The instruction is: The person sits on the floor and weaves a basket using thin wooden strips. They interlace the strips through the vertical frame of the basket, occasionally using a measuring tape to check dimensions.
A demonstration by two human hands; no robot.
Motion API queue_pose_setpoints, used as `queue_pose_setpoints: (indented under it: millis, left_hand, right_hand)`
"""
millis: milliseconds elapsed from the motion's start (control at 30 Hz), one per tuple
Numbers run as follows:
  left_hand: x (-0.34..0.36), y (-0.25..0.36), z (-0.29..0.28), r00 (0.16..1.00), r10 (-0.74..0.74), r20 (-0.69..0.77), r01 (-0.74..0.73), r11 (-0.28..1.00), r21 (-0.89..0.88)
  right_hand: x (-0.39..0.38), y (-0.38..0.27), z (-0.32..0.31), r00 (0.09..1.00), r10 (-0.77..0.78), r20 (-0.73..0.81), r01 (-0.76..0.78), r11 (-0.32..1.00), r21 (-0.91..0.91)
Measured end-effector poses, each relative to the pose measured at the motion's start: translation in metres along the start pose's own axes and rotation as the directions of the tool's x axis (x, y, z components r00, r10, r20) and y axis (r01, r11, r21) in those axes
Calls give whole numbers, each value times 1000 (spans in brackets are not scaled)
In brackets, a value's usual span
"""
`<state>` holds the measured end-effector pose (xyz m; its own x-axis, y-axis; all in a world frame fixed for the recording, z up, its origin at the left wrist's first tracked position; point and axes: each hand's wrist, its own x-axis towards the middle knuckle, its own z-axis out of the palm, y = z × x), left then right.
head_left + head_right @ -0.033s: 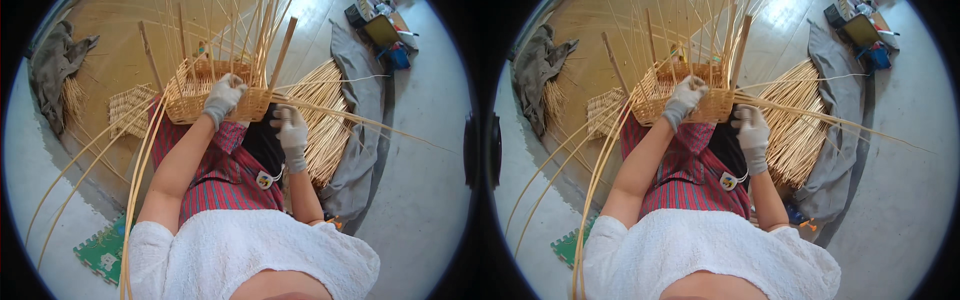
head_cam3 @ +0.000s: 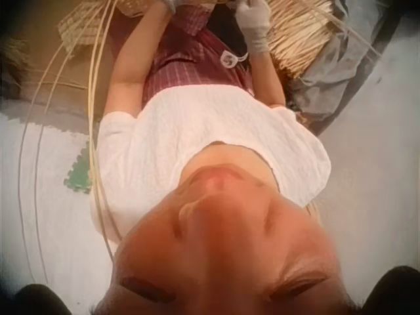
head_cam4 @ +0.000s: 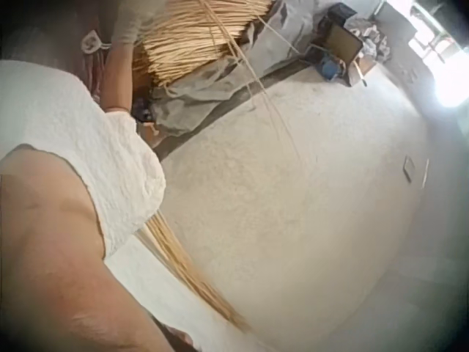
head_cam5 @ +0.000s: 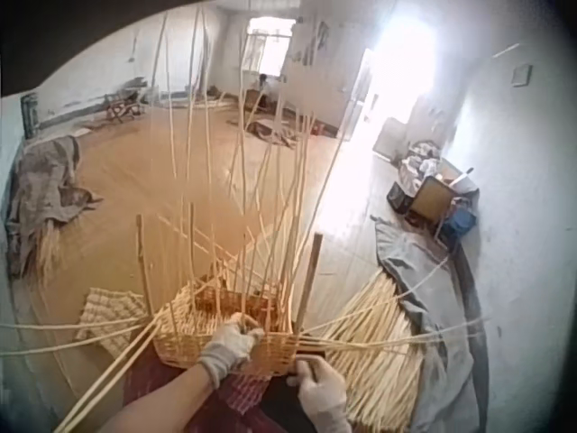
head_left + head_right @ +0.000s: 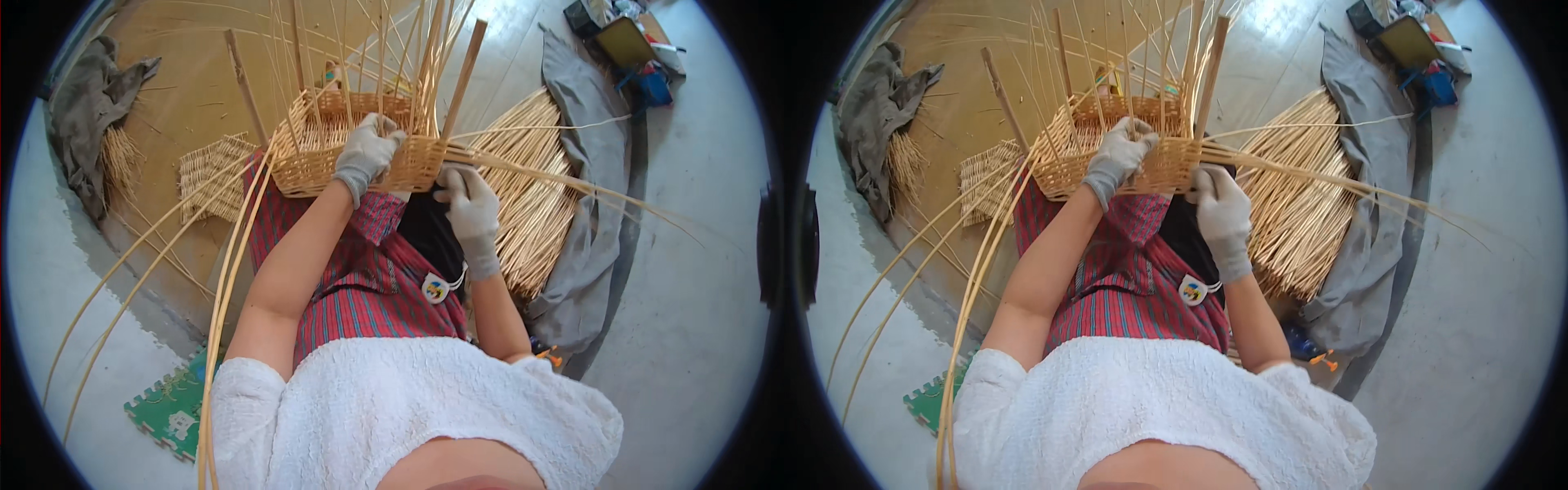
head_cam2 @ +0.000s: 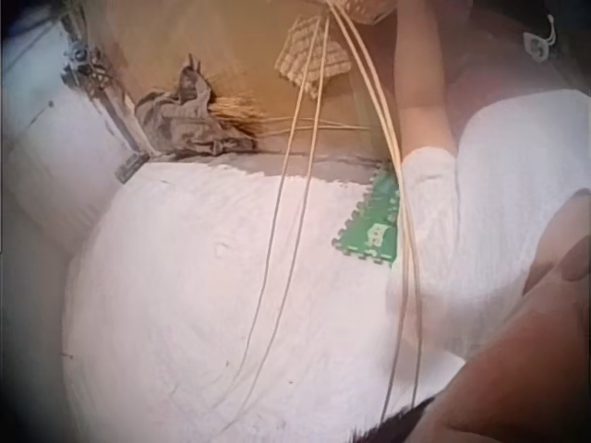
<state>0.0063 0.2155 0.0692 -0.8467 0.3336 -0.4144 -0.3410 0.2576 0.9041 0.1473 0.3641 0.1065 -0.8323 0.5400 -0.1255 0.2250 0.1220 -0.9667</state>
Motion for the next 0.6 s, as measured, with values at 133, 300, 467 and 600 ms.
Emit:
queue_pose_setpoints:
  millis: [133, 300, 467, 600]
  left_hand:
    - [-42, -13, -4, 915, 373, -154, -372, 927, 36]
    - [-66, -100, -98, 738, 429, -522, -404, 899, 168]
    - [-69, -96, -152, 808, 380, -451, -489, 859, -153]
    - [-75, -102, -158, 871, 337, -356, -474, 767, -432]
  right_hand:
    - [31, 11, 30, 883, -417, 217, 463, 689, -558]
    - [13, -5, 54, 918, -397, 28, 372, 832, -411]
    - [-67, -33, 137, 715, -333, 615, 504, 855, -124]
    - [-97, -67, 194, 254, -789, 560, 837, 470, 282]
